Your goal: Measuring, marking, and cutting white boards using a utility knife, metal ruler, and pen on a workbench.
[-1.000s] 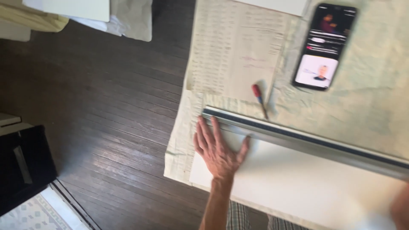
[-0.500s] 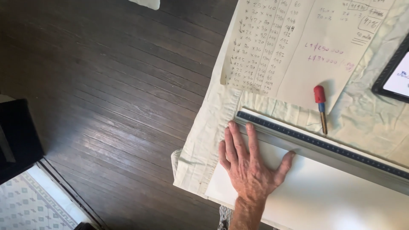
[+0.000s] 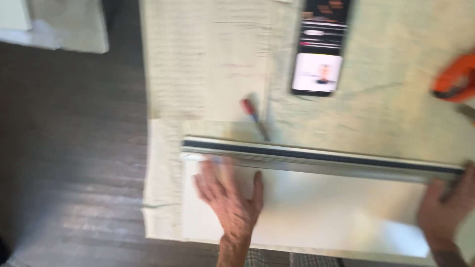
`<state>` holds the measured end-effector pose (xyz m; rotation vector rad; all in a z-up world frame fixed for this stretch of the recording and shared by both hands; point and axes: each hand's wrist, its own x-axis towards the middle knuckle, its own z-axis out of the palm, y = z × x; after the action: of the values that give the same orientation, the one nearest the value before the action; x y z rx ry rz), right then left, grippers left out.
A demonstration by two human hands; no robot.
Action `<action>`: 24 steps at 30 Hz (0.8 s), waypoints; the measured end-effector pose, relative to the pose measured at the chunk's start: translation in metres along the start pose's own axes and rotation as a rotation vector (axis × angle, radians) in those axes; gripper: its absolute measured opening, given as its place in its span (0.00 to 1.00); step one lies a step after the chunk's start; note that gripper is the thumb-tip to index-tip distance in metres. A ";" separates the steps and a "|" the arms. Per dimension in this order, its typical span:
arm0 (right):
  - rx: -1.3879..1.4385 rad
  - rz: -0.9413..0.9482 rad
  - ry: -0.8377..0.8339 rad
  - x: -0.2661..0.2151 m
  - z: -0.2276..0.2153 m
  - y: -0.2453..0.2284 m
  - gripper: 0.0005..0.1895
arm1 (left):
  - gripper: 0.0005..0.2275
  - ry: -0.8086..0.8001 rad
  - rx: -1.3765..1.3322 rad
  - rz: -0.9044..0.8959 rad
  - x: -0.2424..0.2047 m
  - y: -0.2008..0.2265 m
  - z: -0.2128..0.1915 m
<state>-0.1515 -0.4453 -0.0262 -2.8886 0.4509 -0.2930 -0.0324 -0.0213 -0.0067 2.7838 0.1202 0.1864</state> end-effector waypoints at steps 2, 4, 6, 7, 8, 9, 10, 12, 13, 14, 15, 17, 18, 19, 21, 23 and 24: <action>0.000 0.047 -0.008 0.002 -0.003 0.001 0.33 | 0.31 -0.208 -0.117 0.287 -0.024 0.041 0.016; 0.011 0.088 -0.013 0.003 -0.006 0.001 0.35 | 0.26 -0.401 -0.230 0.576 -0.036 0.079 0.024; 0.005 0.094 -0.022 0.003 -0.007 0.001 0.36 | 0.18 -0.306 -0.313 0.813 -0.035 0.117 0.026; -0.010 0.107 -0.011 0.007 -0.010 -0.003 0.36 | 0.18 -0.307 -0.329 0.830 -0.038 0.128 0.033; -0.011 0.119 -0.009 0.010 -0.013 -0.009 0.36 | 0.21 -0.307 -0.299 0.880 -0.042 0.137 0.038; -0.012 0.131 -0.007 0.014 -0.015 -0.017 0.35 | 0.24 -0.307 -0.269 0.930 -0.046 0.144 0.043; -0.008 0.139 0.001 0.013 -0.014 -0.015 0.35 | 0.24 -0.305 -0.264 0.941 -0.049 0.152 0.046; -0.023 0.123 0.021 0.013 -0.013 -0.014 0.36 | 0.24 -0.308 -0.218 0.877 -0.056 0.163 0.050; -0.015 0.128 0.023 0.011 -0.014 -0.014 0.36 | 0.24 -0.310 -0.210 0.882 -0.058 0.165 0.051; -0.005 0.134 0.028 0.011 -0.014 -0.013 0.37 | 0.24 -0.333 -0.159 0.866 -0.058 0.167 0.054; 0.005 0.140 0.034 0.011 -0.013 -0.013 0.37 | 0.26 -0.356 -0.108 0.850 -0.059 0.169 0.058; 0.007 0.148 0.038 0.009 -0.012 -0.011 0.37 | 0.24 -0.299 -0.095 0.854 -0.057 0.173 0.056; 0.011 0.144 0.045 0.011 -0.011 -0.011 0.37 | 0.24 -0.231 -0.082 0.848 -0.055 0.174 0.055; 0.016 0.142 0.041 0.009 -0.014 -0.011 0.37 | 0.24 -0.233 -0.076 0.844 -0.057 0.175 0.054; 0.019 0.136 0.028 0.013 -0.018 -0.015 0.38 | 0.25 -0.203 -0.103 0.850 -0.054 0.174 0.053; 0.040 0.078 0.052 0.012 -0.021 -0.007 0.36 | 0.25 -0.206 -0.107 0.845 -0.055 0.174 0.051; 0.051 0.027 0.074 0.012 -0.021 -0.004 0.34 | 0.25 -0.215 -0.122 0.845 -0.055 0.173 0.049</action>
<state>-0.1445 -0.4492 -0.0030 -2.8274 0.4873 -0.4024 -0.0693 -0.2060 0.0010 2.5315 -1.0808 0.0859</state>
